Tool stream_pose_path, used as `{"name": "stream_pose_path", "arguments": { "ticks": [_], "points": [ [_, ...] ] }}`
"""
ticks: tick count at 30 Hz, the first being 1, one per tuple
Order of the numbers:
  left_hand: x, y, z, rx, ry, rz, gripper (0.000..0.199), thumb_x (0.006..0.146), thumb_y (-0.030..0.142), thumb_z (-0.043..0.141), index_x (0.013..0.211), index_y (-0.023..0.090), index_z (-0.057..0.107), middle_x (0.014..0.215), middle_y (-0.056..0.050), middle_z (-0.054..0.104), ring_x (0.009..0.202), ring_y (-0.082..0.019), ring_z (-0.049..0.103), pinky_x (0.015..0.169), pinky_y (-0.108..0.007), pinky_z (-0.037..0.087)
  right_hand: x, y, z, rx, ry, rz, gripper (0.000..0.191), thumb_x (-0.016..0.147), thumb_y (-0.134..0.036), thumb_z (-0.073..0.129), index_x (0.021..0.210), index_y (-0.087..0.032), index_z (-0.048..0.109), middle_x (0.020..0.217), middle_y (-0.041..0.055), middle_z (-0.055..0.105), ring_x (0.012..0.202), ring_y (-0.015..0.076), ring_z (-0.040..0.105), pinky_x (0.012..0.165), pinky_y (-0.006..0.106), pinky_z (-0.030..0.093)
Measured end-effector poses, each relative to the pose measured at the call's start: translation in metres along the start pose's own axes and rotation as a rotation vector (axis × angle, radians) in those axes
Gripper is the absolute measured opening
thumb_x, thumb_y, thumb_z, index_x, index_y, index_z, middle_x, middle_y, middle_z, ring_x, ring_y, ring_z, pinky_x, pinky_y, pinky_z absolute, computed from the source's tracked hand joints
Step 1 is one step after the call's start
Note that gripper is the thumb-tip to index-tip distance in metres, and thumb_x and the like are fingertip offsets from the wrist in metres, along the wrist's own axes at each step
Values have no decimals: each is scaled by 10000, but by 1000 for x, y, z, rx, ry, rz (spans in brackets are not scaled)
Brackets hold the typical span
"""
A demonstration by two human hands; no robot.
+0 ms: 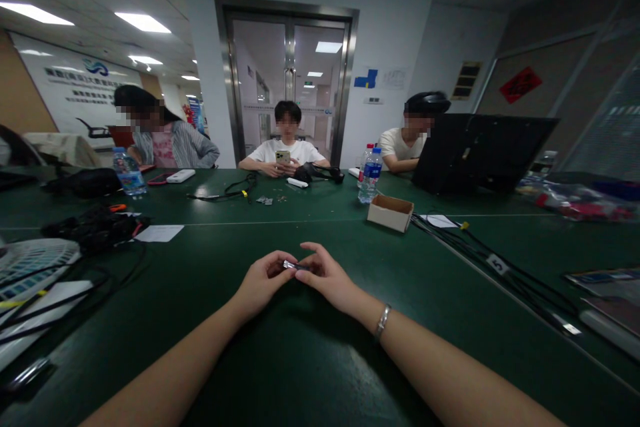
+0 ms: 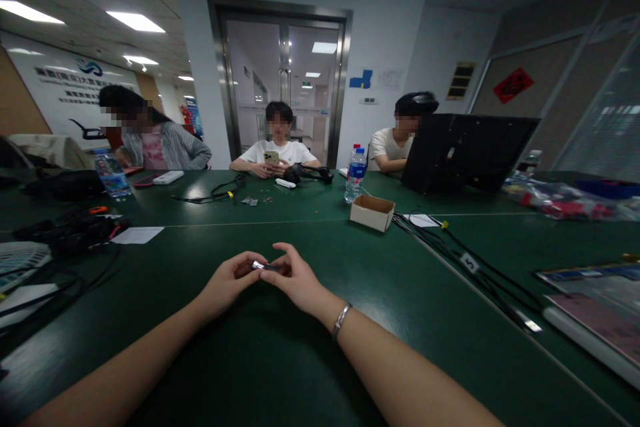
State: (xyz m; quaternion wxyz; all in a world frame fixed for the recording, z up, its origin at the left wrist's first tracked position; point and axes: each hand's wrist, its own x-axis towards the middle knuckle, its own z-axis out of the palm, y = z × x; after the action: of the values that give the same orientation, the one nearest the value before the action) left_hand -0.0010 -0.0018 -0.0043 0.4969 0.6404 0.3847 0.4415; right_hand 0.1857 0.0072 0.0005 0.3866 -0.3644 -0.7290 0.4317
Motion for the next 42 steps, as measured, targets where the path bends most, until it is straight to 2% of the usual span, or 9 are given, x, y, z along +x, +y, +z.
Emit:
{"name": "stream_pose_path", "arguments": {
  "ticks": [3,7,11,14,23,31,34,37,42],
  "points": [
    [0,1,1,9,3,-25,261,769,332,643,974,176,597,970,-52,658,937,-195,621,876,-348,472,8,-4,-44,-583,100,-120,259,857,-402,526,1056,-249,592,1082,67,594,1046,236,501,927,423,377],
    [-1,7,2,5,10,-73,264,758,333,654,962,176,596,997,-65,662,939,-202,623,861,-357,470,19,8,-134,-1229,396,130,432,806,-288,533,1227,-193,505,1281,135,490,1207,309,371,957,488,342],
    [-2,13,3,9,11,-78,239,759,320,654,944,177,602,993,-68,666,941,-205,622,871,-366,461,11,27,-201,-1397,395,457,501,830,-292,458,1321,-198,416,1377,131,428,1265,346,302,913,571,335],
    [-3,16,4,12,30,-84,233,751,312,659,931,176,603,976,-65,670,939,-206,625,868,-362,460,-8,27,-220,-1468,393,461,354,851,-291,419,1162,-216,570,1214,114,578,1162,366,398,875,566,332],
    [-3,14,4,21,6,-80,232,759,316,647,939,176,602,984,-66,665,942,-210,625,876,-369,461,-103,-21,-217,-1269,208,501,252,825,-315,427,938,-253,643,957,94,690,872,262,621,768,442,395],
    [-5,10,3,39,-9,-62,264,766,348,642,965,180,602,1000,-70,658,931,-207,624,852,-357,467,-192,-31,-225,-1141,272,496,228,761,-444,528,914,-339,660,936,144,692,765,249,646,663,387,463],
    [-5,11,4,43,-2,-54,264,754,346,652,948,173,605,976,-69,661,916,-208,628,852,-361,468,-190,-41,-215,-1305,368,334,341,730,-476,521,1009,-326,648,1006,147,672,840,305,606,697,451,464],
    [-4,8,4,44,-4,-31,267,760,345,647,955,169,603,967,-69,659,907,-203,627,854,-365,468,-164,-59,-175,-1372,450,35,381,817,-444,432,1105,-267,608,1048,131,638,938,314,547,820,495,423],
    [-3,2,3,67,0,-29,278,760,351,651,962,166,602,959,-68,661,901,-201,627,848,-360,472,-95,-69,-81,-923,93,8,324,863,-345,479,1167,-252,542,1076,91,584,997,235,527,846,397,438]
  ]
}}
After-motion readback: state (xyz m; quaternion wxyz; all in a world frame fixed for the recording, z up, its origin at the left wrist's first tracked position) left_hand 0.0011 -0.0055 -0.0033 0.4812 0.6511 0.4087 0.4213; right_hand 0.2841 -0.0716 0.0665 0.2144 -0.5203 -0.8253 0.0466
